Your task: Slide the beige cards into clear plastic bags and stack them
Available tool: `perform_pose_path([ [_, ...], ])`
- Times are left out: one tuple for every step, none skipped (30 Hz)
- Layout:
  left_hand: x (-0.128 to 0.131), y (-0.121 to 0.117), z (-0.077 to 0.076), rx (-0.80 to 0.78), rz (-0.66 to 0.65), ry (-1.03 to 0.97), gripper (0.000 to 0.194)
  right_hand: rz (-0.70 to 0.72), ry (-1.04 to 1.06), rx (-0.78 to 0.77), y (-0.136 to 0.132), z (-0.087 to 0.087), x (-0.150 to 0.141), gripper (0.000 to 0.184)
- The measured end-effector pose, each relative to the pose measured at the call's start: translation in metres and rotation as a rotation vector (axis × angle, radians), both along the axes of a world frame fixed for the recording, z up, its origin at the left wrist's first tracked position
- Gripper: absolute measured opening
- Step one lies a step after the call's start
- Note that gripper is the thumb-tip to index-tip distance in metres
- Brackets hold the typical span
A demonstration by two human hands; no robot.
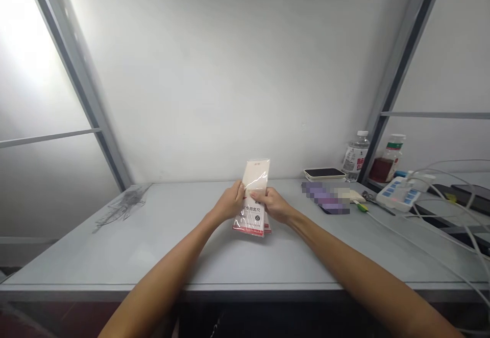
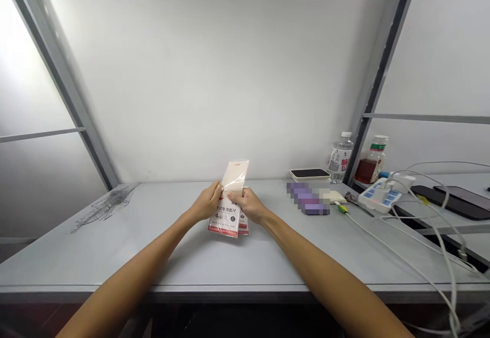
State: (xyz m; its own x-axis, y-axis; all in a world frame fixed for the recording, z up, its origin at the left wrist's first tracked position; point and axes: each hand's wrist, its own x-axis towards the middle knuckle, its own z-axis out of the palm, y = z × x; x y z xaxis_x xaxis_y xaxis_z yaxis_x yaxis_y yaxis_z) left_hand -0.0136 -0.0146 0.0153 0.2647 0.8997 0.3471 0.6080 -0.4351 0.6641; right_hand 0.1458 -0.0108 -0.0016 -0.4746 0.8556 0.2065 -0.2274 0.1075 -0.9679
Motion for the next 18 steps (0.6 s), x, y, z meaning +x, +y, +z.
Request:
perform_pose_path([
  [0.0, 0.001, 0.0, 0.004, 0.013, -0.015, 0.028, -0.005, -0.003, 0.001, -0.001, 0.0, -0.001, 0.038],
  [0.0, 0.002, 0.0, 0.014, 0.029, -0.033, 0.027, -0.004, -0.003, 0.004, -0.002, 0.001, -0.001, 0.039],
  [0.0, 0.002, 0.0, 0.027, 0.042, -0.053, 0.027, 0.001, 0.004, 0.007, -0.003, 0.002, -0.002, 0.039],
  [0.0, 0.001, 0.0, 0.039, 0.049, -0.075, 0.027, 0.011, 0.014, 0.011, -0.004, 0.003, -0.002, 0.039],
  [0.001, 0.001, 0.001, 0.049, 0.051, -0.096, 0.028, 0.019, 0.026, 0.013, -0.005, 0.005, -0.003, 0.038],
  [0.001, 0.0, 0.002, 0.056, 0.051, -0.114, 0.029, 0.023, 0.035, 0.014, -0.007, 0.006, -0.003, 0.037],
  [0.001, -0.001, 0.002, 0.063, 0.053, -0.13, 0.029, 0.021, 0.041, 0.01, -0.008, 0.008, -0.003, 0.035],
  [0.001, -0.002, 0.003, 0.073, 0.06, -0.142, 0.03, 0.012, 0.046, 0.002, -0.008, 0.01, -0.003, 0.033],
  [0.001, -0.002, 0.003, 0.086, 0.074, -0.148, 0.031, -0.009, 0.053, -0.01, -0.009, 0.012, -0.003, 0.032],
  [0.0, -0.002, 0.003, 0.1, 0.093, -0.155, 0.031, -0.035, 0.06, -0.028, -0.009, 0.013, -0.003, 0.031],
  [0.0, 0.0, 0.003, 0.106, 0.111, -0.168, 0.031, -0.071, 0.064, -0.048, -0.009, 0.014, -0.003, 0.03],
  [-0.001, 0.001, 0.002, 0.102, 0.125, -0.19, 0.031, -0.115, 0.062, -0.065, -0.009, 0.015, -0.003, 0.03],
  [-0.002, 0.003, 0.001, 0.085, 0.136, -0.217, 0.032, -0.164, 0.056, -0.076, -0.008, 0.015, -0.003, 0.029],
  [-0.004, 0.006, 0.0, 0.056, 0.145, -0.243, 0.032, -0.213, 0.045, -0.079, -0.007, 0.016, -0.002, 0.029],
  [-0.006, 0.008, -0.002, 0.019, 0.15, -0.261, 0.033, -0.257, 0.033, -0.075, -0.006, 0.016, -0.001, 0.029],
  [-0.007, 0.011, -0.004, -0.024, 0.153, -0.262, 0.033, -0.286, 0.028, -0.065, -0.005, 0.016, -0.001, 0.029],
  [-0.009, 0.013, -0.006, -0.068, 0.155, -0.246, 0.033, -0.3, 0.033, -0.052, -0.005, 0.016, 0.0, 0.029],
  [-0.01, 0.014, -0.008, -0.107, 0.159, -0.224, 0.031, -0.295, 0.046, -0.043, -0.005, 0.016, 0.001, 0.029],
])
